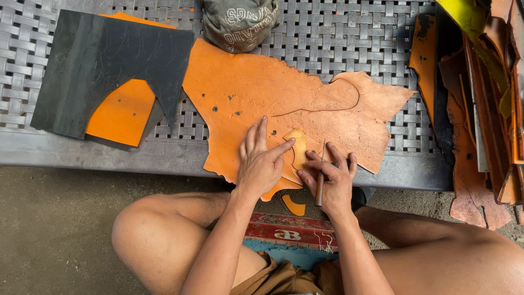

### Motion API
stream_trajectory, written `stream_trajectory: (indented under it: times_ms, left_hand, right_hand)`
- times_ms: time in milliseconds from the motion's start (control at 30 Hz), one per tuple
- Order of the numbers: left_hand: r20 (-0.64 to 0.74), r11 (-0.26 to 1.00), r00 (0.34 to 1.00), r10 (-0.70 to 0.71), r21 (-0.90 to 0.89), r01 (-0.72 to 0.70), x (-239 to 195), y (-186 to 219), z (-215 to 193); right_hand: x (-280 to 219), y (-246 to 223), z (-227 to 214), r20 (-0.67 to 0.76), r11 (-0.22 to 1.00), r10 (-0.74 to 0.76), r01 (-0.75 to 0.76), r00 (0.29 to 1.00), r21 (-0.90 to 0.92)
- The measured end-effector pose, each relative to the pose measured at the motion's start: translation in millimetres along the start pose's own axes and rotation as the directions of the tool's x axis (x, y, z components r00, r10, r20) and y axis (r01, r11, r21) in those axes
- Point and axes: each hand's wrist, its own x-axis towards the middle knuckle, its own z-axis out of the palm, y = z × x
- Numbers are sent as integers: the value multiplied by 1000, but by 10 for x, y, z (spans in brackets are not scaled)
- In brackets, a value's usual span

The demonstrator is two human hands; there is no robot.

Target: The person uses a small knife to cut along a traced outline on an orange sheet of leather placed on a perforated metal bench. After cutting out a piece, the person wipes the remaining leather sheet with a cloth.

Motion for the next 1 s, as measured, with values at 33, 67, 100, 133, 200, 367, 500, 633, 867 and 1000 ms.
stream_trajectory:
  times_ms: [33, 67, 100, 133, 200, 367, 500, 633, 867, 1000]
  left_hand:
    - [-8, 1000, 1000, -5, -6, 5, -2, 0, 7]
    - [-16, 1000, 1000, -10, -13, 10, -2, -1, 13]
    - [-23, 1000, 1000, -16, -19, 16, -4, -4, 16]
    - [-26, 1000, 1000, -15, -21, 15, -2, -9, 19]
    - [-30, 1000, 999, -14, -25, 13, -1, -13, 25]
    - [-44, 999, 999, -22, -40, 20, 1, -5, 22]
    - [-45, 999, 999, -23, -41, 21, 1, 3, 9]
    - [-58, 999, 998, -13, -43, 10, 1, 7, -7]
    - [-69, 999, 998, -13, -45, 10, -3, 5, 4]
    - [-76, 999, 997, -14, -50, 10, 1, 2, 15]
  right_hand:
    - [2, -24, -6, -12, 1000, 1, -1, 1000, 25]
    - [5, -45, -13, -25, 999, 2, -1, 1000, 51]
    - [10, -63, -21, -36, 997, 4, -1, 999, 77]
    - [16, -75, -31, -28, 998, -6, 8, 1000, 63]
    - [21, -90, -45, -11, 999, -25, 25, 1000, 35]
    - [27, -94, -54, -14, 998, -48, 48, 999, 30]
    - [25, -87, -51, -9, 999, -42, 42, 999, 33]
    - [29, -83, -53, -6, 998, -42, 43, 999, 37]
    - [24, -82, -58, 4, 998, -43, 42, 999, 39]
    - [31, -86, -57, 8, 998, -35, 35, 999, 46]
